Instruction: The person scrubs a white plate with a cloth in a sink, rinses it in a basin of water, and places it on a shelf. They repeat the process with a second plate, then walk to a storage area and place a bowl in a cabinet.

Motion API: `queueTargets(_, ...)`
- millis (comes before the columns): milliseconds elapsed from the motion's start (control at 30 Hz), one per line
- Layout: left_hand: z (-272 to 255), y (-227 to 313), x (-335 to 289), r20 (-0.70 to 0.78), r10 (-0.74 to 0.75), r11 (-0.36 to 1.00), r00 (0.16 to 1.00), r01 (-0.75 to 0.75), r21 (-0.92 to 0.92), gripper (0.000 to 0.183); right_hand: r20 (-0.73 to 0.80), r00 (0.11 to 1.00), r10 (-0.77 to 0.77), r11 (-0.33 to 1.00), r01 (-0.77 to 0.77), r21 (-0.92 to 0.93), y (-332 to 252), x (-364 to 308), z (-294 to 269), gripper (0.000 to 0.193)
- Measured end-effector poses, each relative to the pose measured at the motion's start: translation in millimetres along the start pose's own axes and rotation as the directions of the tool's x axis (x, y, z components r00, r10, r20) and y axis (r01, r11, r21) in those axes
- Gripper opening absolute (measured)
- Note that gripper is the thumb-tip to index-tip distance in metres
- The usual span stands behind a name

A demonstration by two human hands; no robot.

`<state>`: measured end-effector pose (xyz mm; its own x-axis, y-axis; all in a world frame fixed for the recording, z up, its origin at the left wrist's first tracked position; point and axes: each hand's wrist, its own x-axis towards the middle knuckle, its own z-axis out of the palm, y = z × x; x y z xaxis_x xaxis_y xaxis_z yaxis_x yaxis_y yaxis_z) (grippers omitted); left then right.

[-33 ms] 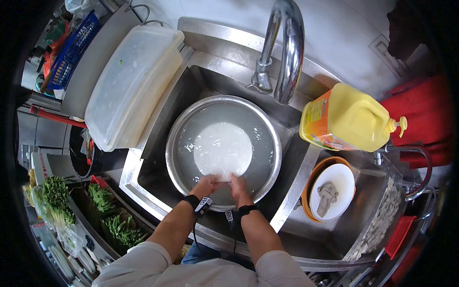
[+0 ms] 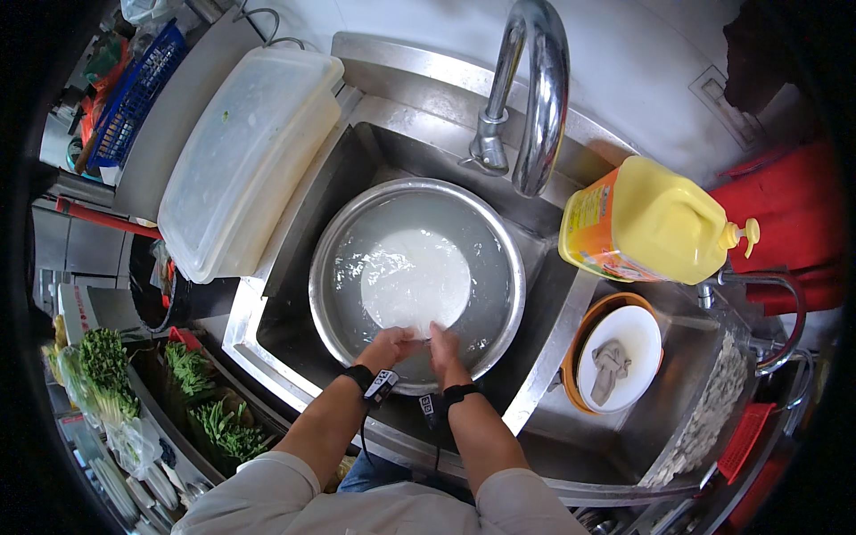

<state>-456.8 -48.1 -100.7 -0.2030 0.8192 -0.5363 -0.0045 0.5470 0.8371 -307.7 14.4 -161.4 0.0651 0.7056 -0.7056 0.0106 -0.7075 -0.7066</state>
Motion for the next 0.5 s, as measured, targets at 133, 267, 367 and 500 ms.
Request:
queueTargets(133, -8.9, 5.2, 21.2, -0.079, -0.349, 0.753, 0.934, 0.230, -0.616, 0.014, 0.060, 0.973, 0.222, 0.891, -0.178, -0.417, -29.0, 24.9, -16.4, 0.024)
queueTargets(267, -29.9, -8.2, 31.0, -0.003, 0.068, 0.940, 0.998, -0.063, 0.336, 0.015, 0.008, 0.987, -0.163, 0.762, 0.131, -0.634, -54.0, 26.4, -19.7, 0.022)
queueTargets(367, -14.1, -21.2, 21.7, 0.194, 0.260, 0.724, 0.946, -0.324, 0.609, 0.022, -0.020, 0.982, 0.188, 0.981, -0.189, -0.038, -31.8, 7.0, -0.8, 0.023)
queueTargets(500, 18.3, -26.2, 35.6, 0.259, -0.507, 0.503, 0.822, 0.526, -0.685, 0.027, 0.084, 0.992, 0.099, 0.992, -0.105, 0.064, -24.6, -0.3, 1.1, 0.026)
